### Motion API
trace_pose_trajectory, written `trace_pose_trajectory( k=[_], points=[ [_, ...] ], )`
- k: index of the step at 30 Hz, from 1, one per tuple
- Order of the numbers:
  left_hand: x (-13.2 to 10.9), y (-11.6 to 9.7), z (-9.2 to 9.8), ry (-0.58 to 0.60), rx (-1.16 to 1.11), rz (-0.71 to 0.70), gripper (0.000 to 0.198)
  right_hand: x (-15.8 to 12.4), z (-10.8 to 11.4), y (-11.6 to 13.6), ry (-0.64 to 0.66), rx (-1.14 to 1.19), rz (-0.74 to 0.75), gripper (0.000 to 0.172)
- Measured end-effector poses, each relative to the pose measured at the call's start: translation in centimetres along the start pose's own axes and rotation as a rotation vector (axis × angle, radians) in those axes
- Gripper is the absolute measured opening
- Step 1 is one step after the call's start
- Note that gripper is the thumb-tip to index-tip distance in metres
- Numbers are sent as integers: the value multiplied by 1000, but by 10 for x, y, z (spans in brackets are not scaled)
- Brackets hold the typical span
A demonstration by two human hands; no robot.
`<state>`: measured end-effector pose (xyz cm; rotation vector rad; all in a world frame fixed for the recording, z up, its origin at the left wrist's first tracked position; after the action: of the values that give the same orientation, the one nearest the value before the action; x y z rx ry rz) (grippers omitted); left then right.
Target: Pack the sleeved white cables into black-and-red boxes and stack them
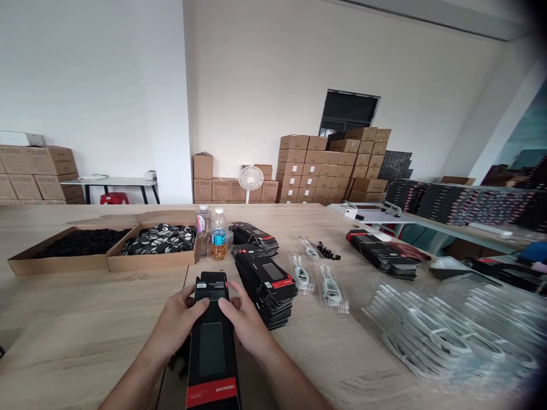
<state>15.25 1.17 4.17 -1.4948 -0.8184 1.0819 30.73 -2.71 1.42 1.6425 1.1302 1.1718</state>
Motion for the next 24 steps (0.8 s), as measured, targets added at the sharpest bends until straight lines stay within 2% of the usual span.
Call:
trace_pose_trajectory(
  k=[2,4,6,9,12,15,20,24],
  points=[
    [0,1,-2,10,35,-27,84,4,7,0,-36,4,13,79],
    [1,2,-5,23,17,-31,92,4,5,2,-2,57,5,77],
    [1,2,-7,48,-21,-54,85,2,0,7,35,106,-6,73],
    [3,-1,-8,35,-61,-125,62,-1,-6,12,67,118,-21,68],
    [3,-4,-8,1,-65,-201,41,-2,-9,9,72,76,-36,45],
    [1,-4,-12,22,-38,-197,37,1,-5,4,26,30,-34,27],
    [-6,-6,-21,155,47,-180,38,8,15,6,-143,41,-12,38],
    [-11,-9,-27,241,110,-203,36,14,24,18,-82,-51,33,38]
  ],
)
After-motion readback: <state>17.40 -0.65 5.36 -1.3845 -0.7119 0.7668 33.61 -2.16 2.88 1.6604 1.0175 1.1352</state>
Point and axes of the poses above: each hand's wrist, its own x-axis towards the middle knuckle, its own z-axis out of the back of the hand, y = z × x, the point moved 6 cm from there along x, towards the middle knuckle, and after that the axes turned 10 degrees about z, right-handed, at the moved point
